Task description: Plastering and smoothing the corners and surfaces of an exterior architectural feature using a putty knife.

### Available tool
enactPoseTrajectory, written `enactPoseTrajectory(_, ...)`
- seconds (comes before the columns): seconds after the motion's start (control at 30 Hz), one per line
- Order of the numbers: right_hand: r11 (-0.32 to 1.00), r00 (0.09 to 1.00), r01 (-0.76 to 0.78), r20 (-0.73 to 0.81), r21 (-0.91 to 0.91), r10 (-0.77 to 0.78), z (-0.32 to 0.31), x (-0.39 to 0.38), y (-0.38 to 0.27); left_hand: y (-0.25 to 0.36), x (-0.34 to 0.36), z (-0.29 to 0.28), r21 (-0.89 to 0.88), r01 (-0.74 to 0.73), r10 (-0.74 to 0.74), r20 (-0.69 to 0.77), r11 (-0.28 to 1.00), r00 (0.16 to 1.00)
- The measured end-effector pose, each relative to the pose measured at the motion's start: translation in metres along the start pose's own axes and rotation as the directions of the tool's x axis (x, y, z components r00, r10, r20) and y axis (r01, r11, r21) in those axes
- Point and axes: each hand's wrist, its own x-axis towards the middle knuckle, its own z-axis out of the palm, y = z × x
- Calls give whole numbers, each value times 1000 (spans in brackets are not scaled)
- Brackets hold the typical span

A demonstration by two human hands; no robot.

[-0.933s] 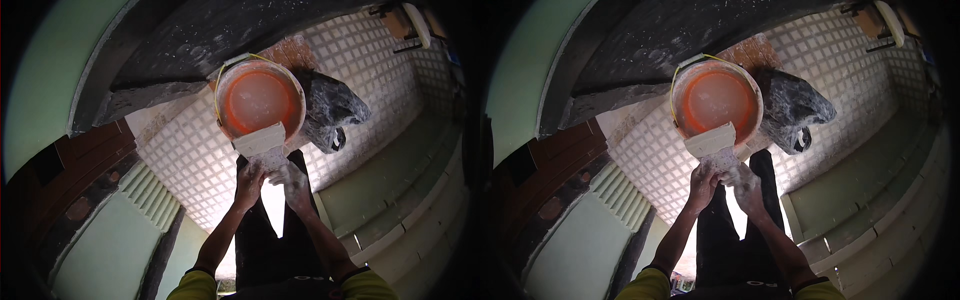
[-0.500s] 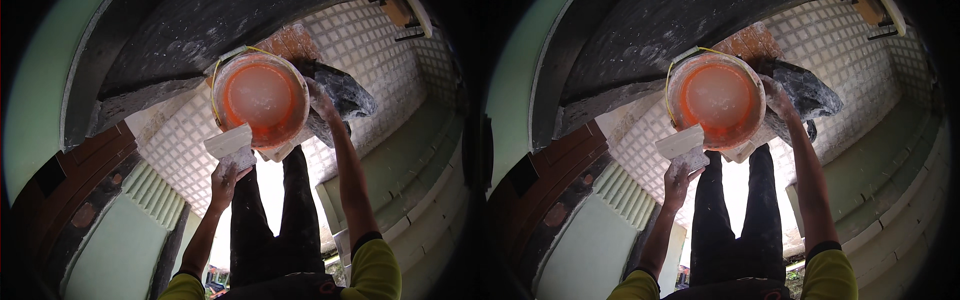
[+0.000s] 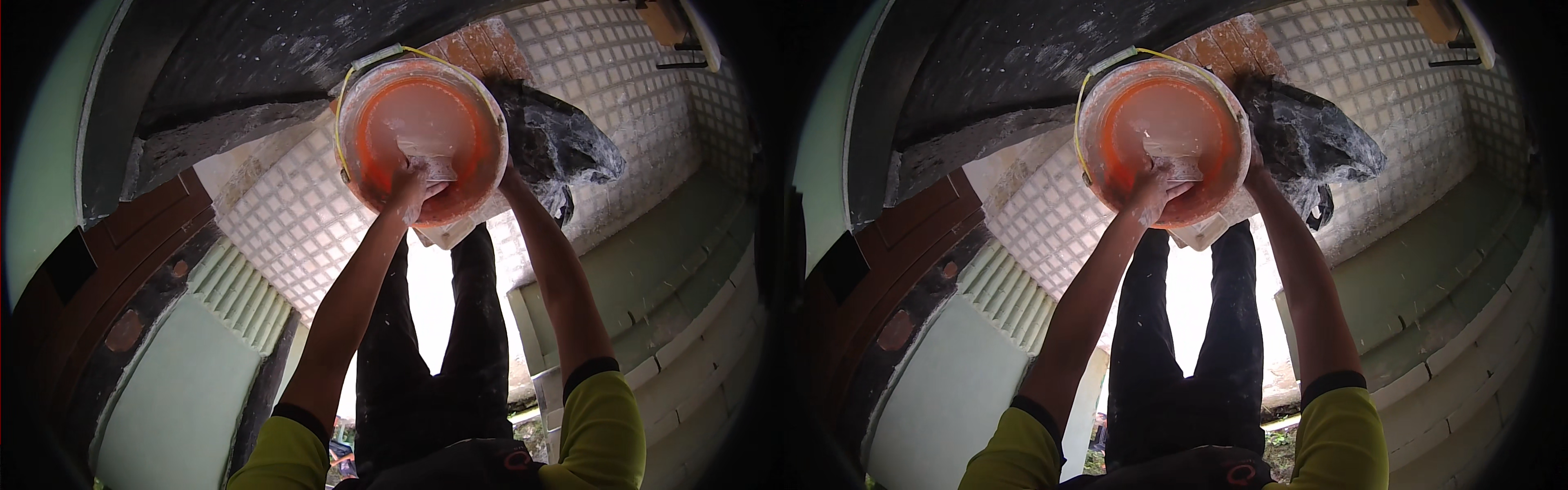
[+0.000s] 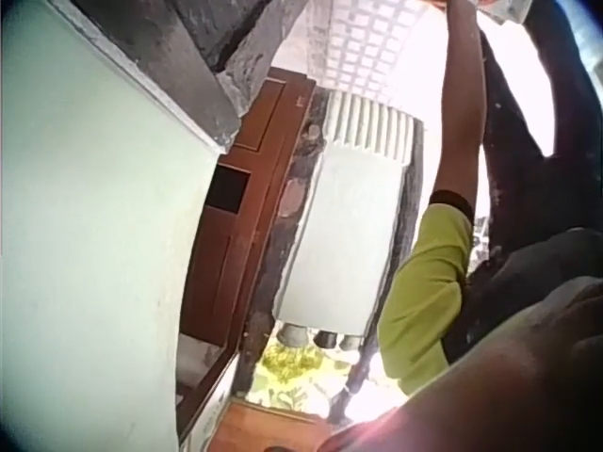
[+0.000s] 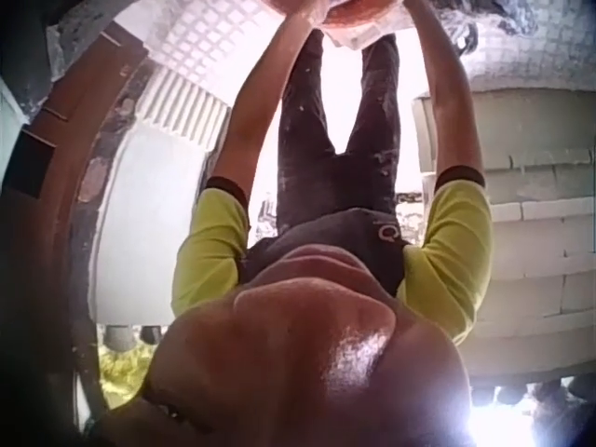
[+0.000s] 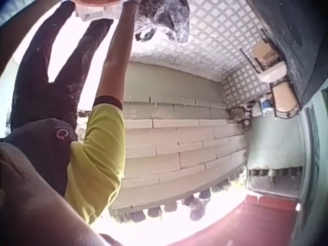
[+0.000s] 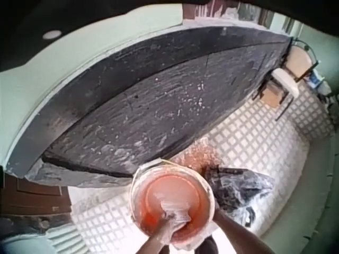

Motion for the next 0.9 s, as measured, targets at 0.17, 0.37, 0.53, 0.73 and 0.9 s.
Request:
enactPoseTrajectory(0.17, 977, 983, 89, 173, -193, -55, 6, -1, -41, -8, 40, -10, 100, -34, 43, -86, 994, 995)
enactPoseTrajectory(0.37, -19, 994, 96, 96, -995, -49, 31, -55, -153, -4, 30, -17, -110, -38, 35, -27, 993, 999)
enactPoseTrajectory(0.53, 185, 993, -116, -116, -976, 11, 134, -155, -257, -8, 17, -15, -42, -116, 113, -77, 992, 991)
enactPoseTrajectory(0.73, 105, 1000, 7, 6, -994, -10, 211, -139, -193, -11, 29, -40, -314, -81, 102, 50, 946, 994)
enactPoseTrajectory(0.9, -95, 982, 103, 116, -990, -146, 197, -108, -137, -6, 18, -27, -365, -125, 146, 31, 923, 989)
